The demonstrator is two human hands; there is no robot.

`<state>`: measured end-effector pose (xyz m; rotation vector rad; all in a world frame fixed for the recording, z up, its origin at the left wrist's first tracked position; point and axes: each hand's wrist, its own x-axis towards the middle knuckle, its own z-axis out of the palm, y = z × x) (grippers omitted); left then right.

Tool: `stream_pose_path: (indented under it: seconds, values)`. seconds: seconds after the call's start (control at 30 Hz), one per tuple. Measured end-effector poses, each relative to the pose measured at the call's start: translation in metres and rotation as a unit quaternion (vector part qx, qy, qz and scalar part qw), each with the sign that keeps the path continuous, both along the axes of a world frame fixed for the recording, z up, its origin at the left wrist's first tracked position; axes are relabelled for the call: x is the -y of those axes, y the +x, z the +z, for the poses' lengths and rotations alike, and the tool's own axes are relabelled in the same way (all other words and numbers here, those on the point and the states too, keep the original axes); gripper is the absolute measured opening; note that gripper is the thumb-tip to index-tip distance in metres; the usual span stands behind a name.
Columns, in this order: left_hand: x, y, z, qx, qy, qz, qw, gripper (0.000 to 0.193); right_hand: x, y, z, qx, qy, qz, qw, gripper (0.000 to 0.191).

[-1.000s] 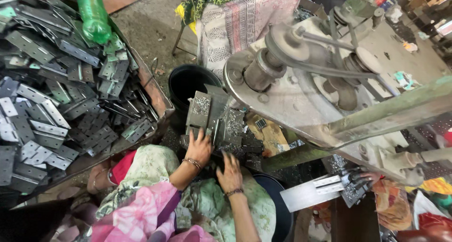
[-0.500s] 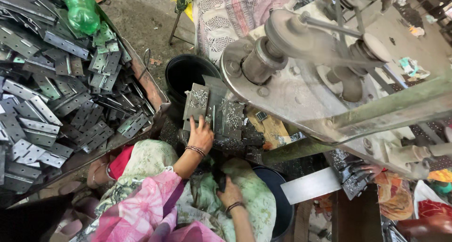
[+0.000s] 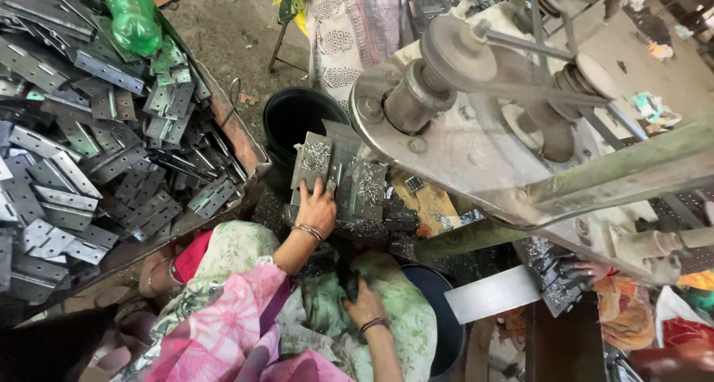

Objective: The person operates a manual press machine to shape metal brackets. They repeatedly pick a bracket from a pile, place it into the press, activate the press with a lever, and then remove the shaped bracket.

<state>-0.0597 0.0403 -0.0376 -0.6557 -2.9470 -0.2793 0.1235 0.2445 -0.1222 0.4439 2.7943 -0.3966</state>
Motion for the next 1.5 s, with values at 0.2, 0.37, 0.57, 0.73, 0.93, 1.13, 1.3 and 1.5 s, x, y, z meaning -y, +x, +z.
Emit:
stream_pose_path:
  seconds: [0.2,0.37,0.57,0.73,0.93,1.13,1.3,1.5]
  values:
    - [-0.001,-0.024,0.002,-0.02,0.004,0.008,1.0,0.03,0.006,0.003,0.011,0.015,0.022,-0.014,1.0,0.074]
    - [-0.003,-0.029,-0.007,-0.052,0.015,0.012,0.998,0.032,0.026,0.013,-0.024,-0.018,-0.027,-0.039,0.999,0.06]
    - [-0.001,-0.023,-0.004,-0.019,-0.026,0.005,0.999,0.032,0.024,0.015,-0.001,-0.005,-0.042,-0.044,0.998,0.057]
    - [-0.002,-0.039,0.007,-0.016,-0.042,0.016,0.999,0.033,0.011,-0.007,0.055,-0.014,0.008,0.039,0.999,0.075]
    - [-0.007,-0.061,0.006,-0.01,-0.042,0.018,0.999,0.033,0.016,0.0,0.019,0.006,-0.008,-0.033,0.999,0.066]
    - [-0.008,-0.058,-0.001,0.0,-0.049,0.018,0.999,0.034,0.02,0.018,-0.05,-0.096,-0.097,-0.033,0.99,0.046]
    - [-0.007,-0.061,0.004,-0.005,-0.054,0.018,0.998,0.034,0.019,0.013,-0.018,-0.004,-0.019,-0.04,0.999,0.059]
    - [-0.012,-0.076,0.014,-0.038,-0.046,0.031,0.998,0.035,-0.003,-0.011,0.036,0.019,0.003,0.027,0.999,0.063]
